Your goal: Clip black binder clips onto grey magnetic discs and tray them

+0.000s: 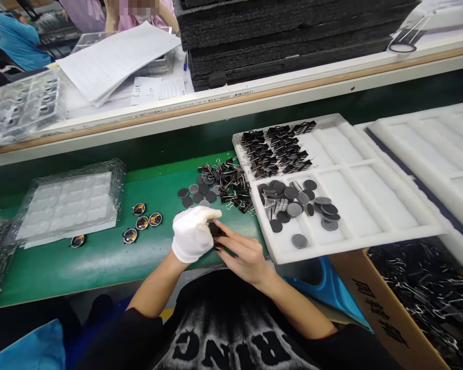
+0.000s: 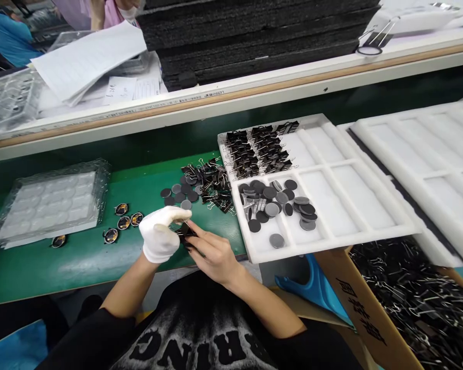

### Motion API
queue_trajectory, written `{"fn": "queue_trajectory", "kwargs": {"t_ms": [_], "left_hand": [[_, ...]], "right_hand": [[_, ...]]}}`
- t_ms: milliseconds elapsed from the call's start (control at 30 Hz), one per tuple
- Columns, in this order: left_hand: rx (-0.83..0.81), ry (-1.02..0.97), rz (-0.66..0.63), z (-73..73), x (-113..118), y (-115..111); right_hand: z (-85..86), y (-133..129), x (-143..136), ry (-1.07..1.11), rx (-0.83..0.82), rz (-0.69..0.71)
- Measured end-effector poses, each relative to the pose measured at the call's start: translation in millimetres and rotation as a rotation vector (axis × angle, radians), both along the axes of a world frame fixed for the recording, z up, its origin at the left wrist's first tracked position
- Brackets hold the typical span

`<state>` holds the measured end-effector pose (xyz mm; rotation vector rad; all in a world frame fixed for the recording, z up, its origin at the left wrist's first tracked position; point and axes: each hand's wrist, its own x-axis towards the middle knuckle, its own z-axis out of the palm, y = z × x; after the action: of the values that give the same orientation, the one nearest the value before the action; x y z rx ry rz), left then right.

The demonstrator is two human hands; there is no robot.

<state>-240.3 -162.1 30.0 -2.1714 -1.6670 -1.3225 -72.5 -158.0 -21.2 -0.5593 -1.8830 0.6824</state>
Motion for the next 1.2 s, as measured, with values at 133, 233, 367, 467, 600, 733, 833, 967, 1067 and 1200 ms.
{"fn": "queue_trajectory", "kwargs": {"t_ms": [133, 233, 367, 467, 600, 733, 833, 967, 1067, 1200], "left_hand": [[0.008, 0.108, -0.124, 10.3, -1.9, -1.1], [0.039, 0.227, -0.105, 20.3, -1.9, 2.8], [0.044, 0.283, -0.095, 26.3, -8.3, 13.5], [-0.029, 0.091, -0.009, 30.6, -15.2, 24.1], [-0.102, -0.073, 0.072, 36.4, -20.5, 36.0], [-0.119, -0.086, 0.060, 34.5, -19.1, 40.6], [-0.123, -0.052, 0.054, 29.4, -17.7, 41.5], [-0.090, 0.126, 0.047, 22.9, -20.8, 44.1], [-0.099, 0.340, -0.006, 19.9, -25.2, 46.8], [-0.123, 0.561, -0.046, 16.2, -26.8, 48.8]], "right_hand": [[1.2, -1.0, -0.3, 0.107, -0.081, -0.039], [3.9, -0.8, -1.5, 0.140, -0.143, -0.013], [9.3, -3.5, -4.5, 0.082, -0.224, 0.021], [10.4, -4.8, -6.4, 0.042, -0.385, 0.060], [3.5, -1.9, -10.4, 0.115, -0.833, 0.184], [-2.9, 3.9, -17.0, 0.316, -1.066, 0.204], [-0.9, 8.4, -19.8, 0.253, -1.001, 0.146], [4.9, 13.5, -18.3, 0.117, -0.775, 0.112], [6.5, 16.0, -17.1, 0.070, -0.693, 0.117], [5.2, 17.7, -18.2, 0.065, -0.690, 0.100]]}}
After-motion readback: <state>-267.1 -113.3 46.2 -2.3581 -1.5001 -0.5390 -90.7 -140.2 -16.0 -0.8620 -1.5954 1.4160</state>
